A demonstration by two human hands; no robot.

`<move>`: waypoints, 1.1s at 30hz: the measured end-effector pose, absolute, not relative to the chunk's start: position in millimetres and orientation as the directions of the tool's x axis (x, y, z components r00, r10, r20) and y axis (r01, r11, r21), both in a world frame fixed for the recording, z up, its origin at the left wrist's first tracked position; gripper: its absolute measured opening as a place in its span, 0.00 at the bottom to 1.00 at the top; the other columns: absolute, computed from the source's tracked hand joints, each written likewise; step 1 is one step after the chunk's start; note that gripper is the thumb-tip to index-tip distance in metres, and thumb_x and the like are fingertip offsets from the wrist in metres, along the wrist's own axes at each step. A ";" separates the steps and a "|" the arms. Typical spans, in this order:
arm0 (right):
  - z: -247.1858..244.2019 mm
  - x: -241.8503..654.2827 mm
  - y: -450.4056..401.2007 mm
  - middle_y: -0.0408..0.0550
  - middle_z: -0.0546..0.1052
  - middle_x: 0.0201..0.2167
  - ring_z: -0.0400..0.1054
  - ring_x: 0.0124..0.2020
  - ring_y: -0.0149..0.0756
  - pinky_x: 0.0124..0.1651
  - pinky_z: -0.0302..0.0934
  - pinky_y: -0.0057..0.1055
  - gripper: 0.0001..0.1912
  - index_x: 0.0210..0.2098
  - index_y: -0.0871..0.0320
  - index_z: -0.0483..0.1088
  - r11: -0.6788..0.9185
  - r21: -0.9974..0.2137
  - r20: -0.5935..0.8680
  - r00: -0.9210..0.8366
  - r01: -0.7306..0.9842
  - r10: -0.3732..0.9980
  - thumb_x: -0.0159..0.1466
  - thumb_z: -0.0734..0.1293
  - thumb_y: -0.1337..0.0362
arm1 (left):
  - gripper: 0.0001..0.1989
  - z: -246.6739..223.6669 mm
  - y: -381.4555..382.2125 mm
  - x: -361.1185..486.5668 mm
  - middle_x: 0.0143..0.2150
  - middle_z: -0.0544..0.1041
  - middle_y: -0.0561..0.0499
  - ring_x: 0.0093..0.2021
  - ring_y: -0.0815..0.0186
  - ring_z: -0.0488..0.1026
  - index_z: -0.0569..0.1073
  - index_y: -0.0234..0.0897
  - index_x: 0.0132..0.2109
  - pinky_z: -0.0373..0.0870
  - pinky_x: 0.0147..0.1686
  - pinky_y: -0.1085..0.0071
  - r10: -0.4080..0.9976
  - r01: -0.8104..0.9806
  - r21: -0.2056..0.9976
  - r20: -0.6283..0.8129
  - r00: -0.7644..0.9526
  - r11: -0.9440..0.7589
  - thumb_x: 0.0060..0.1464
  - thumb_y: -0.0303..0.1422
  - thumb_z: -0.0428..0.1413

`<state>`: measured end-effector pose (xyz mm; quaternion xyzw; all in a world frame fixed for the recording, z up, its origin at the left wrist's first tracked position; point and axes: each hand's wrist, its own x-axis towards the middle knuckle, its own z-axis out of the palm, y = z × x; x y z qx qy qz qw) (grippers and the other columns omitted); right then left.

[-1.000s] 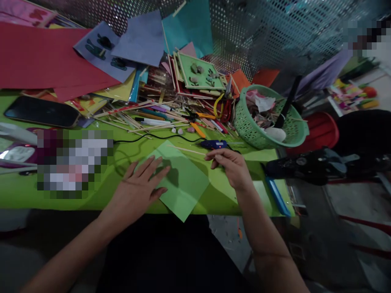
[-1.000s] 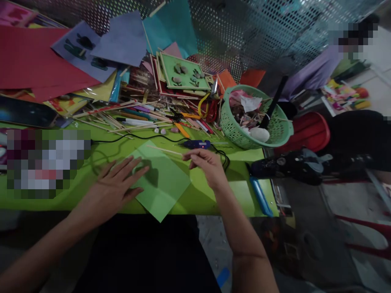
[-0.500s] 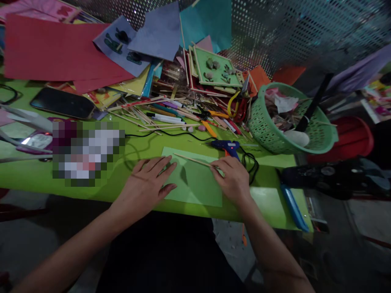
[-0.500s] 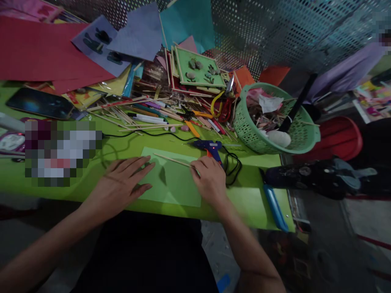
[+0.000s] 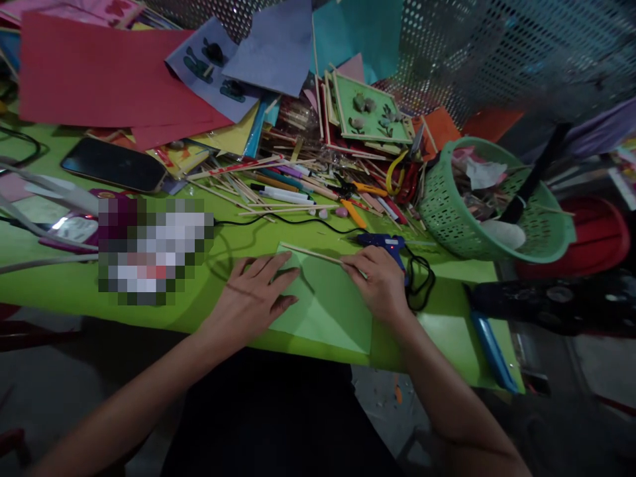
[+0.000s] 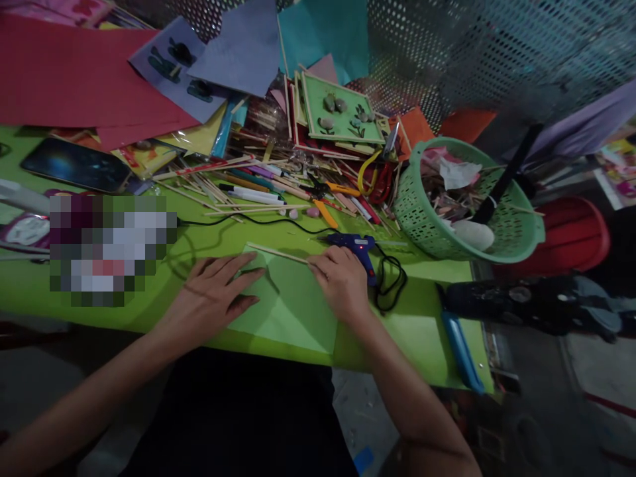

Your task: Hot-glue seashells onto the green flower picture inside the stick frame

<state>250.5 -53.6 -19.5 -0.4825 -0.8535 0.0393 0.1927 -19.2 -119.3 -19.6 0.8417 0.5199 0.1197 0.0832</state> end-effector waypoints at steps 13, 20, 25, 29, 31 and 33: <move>-27.2 249.3 -51.2 0.49 0.77 0.33 0.69 0.37 0.42 0.40 0.61 0.38 0.10 0.42 0.52 0.81 0.527 -0.231 0.253 -0.472 0.818 0.844 0.70 0.66 0.63 | 0.18 -16.3 -113.7 -18.1 0.74 0.61 0.42 0.60 0.47 0.70 0.73 0.41 0.60 0.65 0.54 0.47 0.888 0.861 0.216 0.094 0.451 -0.460 0.68 0.41 0.51; -18.7 250.8 -51.7 0.49 0.80 0.40 0.72 0.43 0.44 0.46 0.64 0.39 0.11 0.49 0.50 0.79 0.480 -0.266 0.224 -0.431 0.836 0.874 0.69 0.67 0.64 | 0.18 -16.0 -108.4 -18.2 0.74 0.60 0.46 0.58 0.45 0.71 0.73 0.42 0.59 0.65 0.52 0.46 0.886 0.863 0.204 0.075 0.457 -0.462 0.68 0.43 0.51; -5.3 275.7 -58.2 0.49 0.81 0.41 0.73 0.45 0.42 0.51 0.65 0.39 0.09 0.45 0.51 0.79 0.347 -0.379 0.327 -0.226 0.858 0.917 0.70 0.66 0.63 | 0.20 -22.1 -106.2 -18.3 0.74 0.61 0.46 0.58 0.42 0.71 0.73 0.43 0.59 0.66 0.53 0.43 0.901 0.880 0.196 0.060 0.429 -0.432 0.68 0.44 0.50; -3.3 289.1 -63.6 0.47 0.81 0.37 0.74 0.41 0.40 0.47 0.65 0.37 0.07 0.38 0.52 0.79 0.297 -0.429 0.357 -0.142 0.853 0.923 0.69 0.67 0.63 | 0.21 -25.1 -103.9 -18.0 0.73 0.62 0.45 0.56 0.39 0.72 0.74 0.41 0.58 0.67 0.51 0.39 0.900 0.876 0.214 0.054 0.432 -0.433 0.69 0.44 0.46; -5.3 290.2 -64.3 0.47 0.81 0.35 0.74 0.40 0.40 0.46 0.65 0.36 0.07 0.38 0.53 0.79 0.316 -0.433 0.336 -0.174 0.844 0.926 0.69 0.67 0.65 | 0.21 -24.4 -103.0 -17.4 0.73 0.62 0.45 0.56 0.37 0.72 0.74 0.40 0.58 0.66 0.51 0.37 0.902 0.877 0.218 0.041 0.430 -0.428 0.69 0.43 0.46; -8.0 289.6 -63.7 0.48 0.81 0.35 0.74 0.40 0.40 0.45 0.65 0.36 0.07 0.38 0.54 0.79 0.339 -0.424 0.312 -0.215 0.840 0.925 0.69 0.68 0.66 | 0.20 -23.0 -102.6 -16.4 0.74 0.61 0.45 0.56 0.37 0.72 0.74 0.41 0.58 0.66 0.51 0.38 0.906 0.888 0.191 0.020 0.424 -0.419 0.68 0.43 0.47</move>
